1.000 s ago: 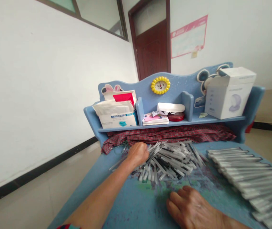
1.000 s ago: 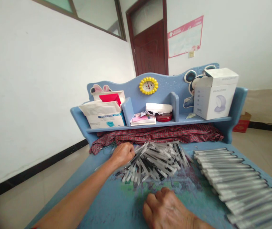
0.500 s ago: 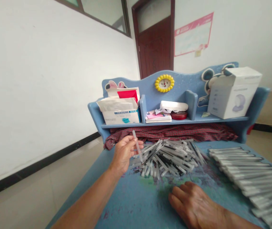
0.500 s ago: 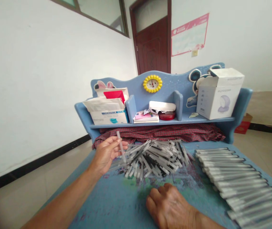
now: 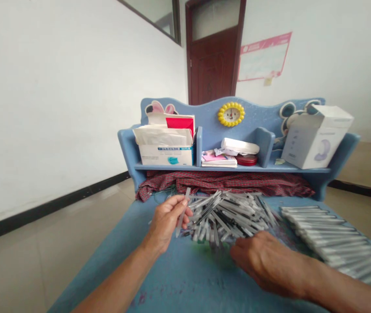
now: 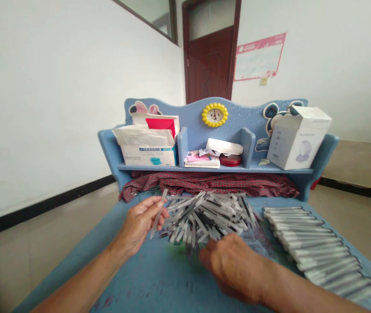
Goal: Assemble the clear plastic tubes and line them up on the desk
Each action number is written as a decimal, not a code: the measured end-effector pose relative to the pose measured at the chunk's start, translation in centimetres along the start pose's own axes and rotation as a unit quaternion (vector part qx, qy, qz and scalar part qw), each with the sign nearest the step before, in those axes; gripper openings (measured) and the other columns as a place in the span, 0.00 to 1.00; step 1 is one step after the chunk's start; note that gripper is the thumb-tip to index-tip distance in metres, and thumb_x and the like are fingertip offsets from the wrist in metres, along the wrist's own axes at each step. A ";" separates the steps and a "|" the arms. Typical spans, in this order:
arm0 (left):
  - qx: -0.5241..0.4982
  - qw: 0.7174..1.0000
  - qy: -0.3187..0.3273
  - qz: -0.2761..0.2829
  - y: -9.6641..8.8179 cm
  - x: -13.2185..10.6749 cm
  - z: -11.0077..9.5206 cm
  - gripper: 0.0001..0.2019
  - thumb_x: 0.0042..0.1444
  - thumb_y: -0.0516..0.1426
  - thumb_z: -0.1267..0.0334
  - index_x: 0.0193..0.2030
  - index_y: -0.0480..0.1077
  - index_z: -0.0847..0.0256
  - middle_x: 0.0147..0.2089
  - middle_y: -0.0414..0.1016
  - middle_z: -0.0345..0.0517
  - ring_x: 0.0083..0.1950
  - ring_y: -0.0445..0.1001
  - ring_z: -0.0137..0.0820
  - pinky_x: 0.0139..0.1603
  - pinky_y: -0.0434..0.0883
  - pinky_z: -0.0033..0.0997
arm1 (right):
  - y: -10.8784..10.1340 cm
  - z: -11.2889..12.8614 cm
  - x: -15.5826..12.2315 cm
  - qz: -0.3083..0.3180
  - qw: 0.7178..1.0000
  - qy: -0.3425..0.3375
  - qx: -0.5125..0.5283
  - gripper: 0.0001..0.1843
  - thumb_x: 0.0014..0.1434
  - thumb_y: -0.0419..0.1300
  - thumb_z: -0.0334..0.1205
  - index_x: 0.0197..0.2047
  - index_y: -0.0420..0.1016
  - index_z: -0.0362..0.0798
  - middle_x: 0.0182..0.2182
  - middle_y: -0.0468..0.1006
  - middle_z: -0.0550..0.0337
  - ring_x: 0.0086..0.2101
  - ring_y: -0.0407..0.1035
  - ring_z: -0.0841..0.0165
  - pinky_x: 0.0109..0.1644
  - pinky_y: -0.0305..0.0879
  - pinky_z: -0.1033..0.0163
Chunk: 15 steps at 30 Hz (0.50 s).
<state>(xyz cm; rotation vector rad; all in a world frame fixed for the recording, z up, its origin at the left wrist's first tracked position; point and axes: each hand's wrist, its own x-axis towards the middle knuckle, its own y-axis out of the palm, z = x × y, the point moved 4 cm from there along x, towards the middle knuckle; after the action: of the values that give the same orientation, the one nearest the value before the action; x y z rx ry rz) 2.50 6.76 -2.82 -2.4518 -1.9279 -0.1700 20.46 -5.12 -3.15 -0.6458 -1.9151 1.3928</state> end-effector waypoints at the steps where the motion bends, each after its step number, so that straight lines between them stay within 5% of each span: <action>1: 0.008 1.000 0.003 0.007 0.1 -0.1 0.0 0.14 0.48 0.58 0.57 0.38 0.67 0.64 0.24 0.71 0.39 0.21 0.67 0.25 0.19 0.64 0.22 | -0.2 -0.6 1.0 0.031 0.999 0.006 0.006 0.06 0.53 0.51 0.28 0.30 0.65 0.48 0.24 0.73 0.64 0.20 0.61 0.74 0.23 0.44 0.64; 7: 0.084 0.996 0.022 0.024 0.5 -0.5 -0.3 0.12 0.49 0.56 0.57 0.36 0.69 0.64 0.25 0.71 0.41 0.22 0.68 0.25 0.20 0.65 0.23 | -0.5 -5.1 7.2 0.038 0.989 0.133 -0.050 0.12 0.59 0.45 0.29 0.38 0.69 0.45 0.34 0.74 0.54 0.27 0.68 0.70 0.26 0.50 0.67; 15: 0.141 0.989 0.039 0.027 -0.1 -0.3 -0.5 0.12 0.49 0.55 0.58 0.37 0.69 0.64 0.24 0.72 0.40 0.22 0.67 0.26 0.21 0.64 0.24 | 1.9 -6.4 9.0 0.065 0.987 0.133 -0.068 0.14 0.56 0.47 0.26 0.35 0.73 0.45 0.35 0.74 0.52 0.33 0.70 0.65 0.30 0.59 0.66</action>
<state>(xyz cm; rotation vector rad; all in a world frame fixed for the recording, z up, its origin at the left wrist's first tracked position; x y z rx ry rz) 2.31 6.41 -2.40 -2.2738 -1.7192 0.0067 19.44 5.95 -1.57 -0.9874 -1.7903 1.1910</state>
